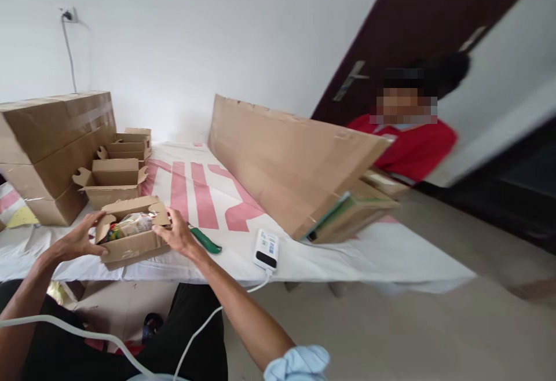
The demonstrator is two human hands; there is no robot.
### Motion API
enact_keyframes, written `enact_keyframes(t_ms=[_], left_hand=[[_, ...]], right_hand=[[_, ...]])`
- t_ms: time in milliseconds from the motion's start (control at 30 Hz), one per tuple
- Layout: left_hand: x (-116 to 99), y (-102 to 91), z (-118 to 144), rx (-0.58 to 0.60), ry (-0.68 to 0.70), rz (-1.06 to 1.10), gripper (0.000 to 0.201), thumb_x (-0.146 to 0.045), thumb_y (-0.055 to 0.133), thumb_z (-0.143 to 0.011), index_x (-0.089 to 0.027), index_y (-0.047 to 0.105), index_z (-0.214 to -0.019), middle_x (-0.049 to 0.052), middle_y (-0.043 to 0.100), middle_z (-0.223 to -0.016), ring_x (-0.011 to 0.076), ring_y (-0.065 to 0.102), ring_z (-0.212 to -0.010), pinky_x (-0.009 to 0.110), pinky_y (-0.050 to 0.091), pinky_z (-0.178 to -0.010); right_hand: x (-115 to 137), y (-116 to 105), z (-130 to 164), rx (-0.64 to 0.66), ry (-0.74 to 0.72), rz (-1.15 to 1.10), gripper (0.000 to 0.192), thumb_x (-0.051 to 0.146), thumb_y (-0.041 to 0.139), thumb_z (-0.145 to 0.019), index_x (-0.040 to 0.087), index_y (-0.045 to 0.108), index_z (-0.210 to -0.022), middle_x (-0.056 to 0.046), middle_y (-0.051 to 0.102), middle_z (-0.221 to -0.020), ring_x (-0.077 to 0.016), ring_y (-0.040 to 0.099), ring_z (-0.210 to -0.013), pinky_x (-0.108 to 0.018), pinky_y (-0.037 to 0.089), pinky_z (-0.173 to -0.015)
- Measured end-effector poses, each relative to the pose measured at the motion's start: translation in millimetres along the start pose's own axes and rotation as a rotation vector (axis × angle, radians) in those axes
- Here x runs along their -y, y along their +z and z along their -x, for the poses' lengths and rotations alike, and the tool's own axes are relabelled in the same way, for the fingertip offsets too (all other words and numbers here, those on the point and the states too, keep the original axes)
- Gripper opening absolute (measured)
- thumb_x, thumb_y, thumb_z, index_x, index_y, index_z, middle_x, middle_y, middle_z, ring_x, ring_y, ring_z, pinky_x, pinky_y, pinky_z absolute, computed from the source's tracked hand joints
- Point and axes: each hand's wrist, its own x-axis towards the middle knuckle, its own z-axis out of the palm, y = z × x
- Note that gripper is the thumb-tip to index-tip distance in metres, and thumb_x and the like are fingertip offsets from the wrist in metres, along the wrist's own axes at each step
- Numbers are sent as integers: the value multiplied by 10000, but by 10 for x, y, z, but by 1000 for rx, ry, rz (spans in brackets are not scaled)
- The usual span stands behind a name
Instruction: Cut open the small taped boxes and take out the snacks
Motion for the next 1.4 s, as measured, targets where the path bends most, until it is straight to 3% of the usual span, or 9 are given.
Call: enact_keyframes(t_ms=[133, 233, 467, 733, 867, 1100, 1333, 1400], left_hand=[[287, -141, 12, -28, 31, -4, 1032, -577, 845, -670, -313, 489, -1603, 122, 620, -1476, 412, 659, -1317, 554, 618, -1046], [399, -180, -40, -33, 29, -36, 1028, -644, 844, -662, -357, 503, -1587, 97, 584, -1530, 442, 602, -1398, 602, 578, -1117], [235, -26, -179, -89, 88, -165, 1145, -654, 962, -514, -273, 595, -1529, 174, 342, -1732, 523, 390, -1579, 625, 462, -1247], [63, 101, -47, -119, 104, -119, 1405, -539, 1017, -564, -297, 296, -1745, 189, 50, -1856, 526, 229, -1667, 656, 384, -1285], [22, 78, -36, -67, 150, -107, 1401, -549, 1021, -580, -296, 292, -1749, 198, 170, -1837, 491, 252, -1672, 644, 341, -1317], [95, 78, -76, -26, 115, -4, 1340, -595, 1017, -567, -278, 387, -1707, 187, 374, -1730, 444, 402, -1608, 606, 350, -1327], [-17, 75, -27, 12, 83, 55, 1245, -675, 964, -614, -248, 440, -1660, 182, 428, -1661, 417, 439, -1571, 579, 341, -1337], [-58, 93, 0, -12, 69, 63, 1139, -696, 914, -678, -244, 478, -1627, 182, 447, -1652, 416, 456, -1556, 585, 360, -1326]], right_hand=[[198, 136, 52, -10, -27, 148, 873, 505, 864, -820, 215, 508, -1563, -174, 599, -1542, -321, 625, -1355, -474, 505, -1146], [273, 87, 52, 38, 2, 180, 866, 506, 878, -831, 249, 500, -1566, -154, 588, -1572, -321, 621, -1372, -474, 504, -1140], [434, -82, -15, 98, 87, 207, 855, 517, 901, -801, 246, 543, -1528, -149, 611, -1558, -319, 672, -1268, -448, 538, -1051], [247, -54, 39, 77, 71, 184, 827, 484, 851, -835, 213, 532, -1548, -158, 656, -1467, -290, 696, -1169, -429, 551, -992], [207, -36, 54, 59, 52, 177, 805, 501, 831, -843, 209, 545, -1537, -162, 671, -1443, -295, 693, -1171, -439, 549, -997], [232, -48, 66, 51, 67, 168, 722, 524, 783, -886, 220, 577, -1507, -145, 717, -1366, -285, 708, -1119, -437, 558, -978], [171, -57, 83, 26, 7, 174, 556, 547, 659, -983, 246, 617, -1449, -108, 741, -1326, -250, 708, -1061, -405, 553, -961], [165, -64, 88, 3, -14, 177, 498, 568, 575, -1031, 246, 639, -1407, -105, 749, -1298, -252, 706, -1068, -391, 550, -950]])
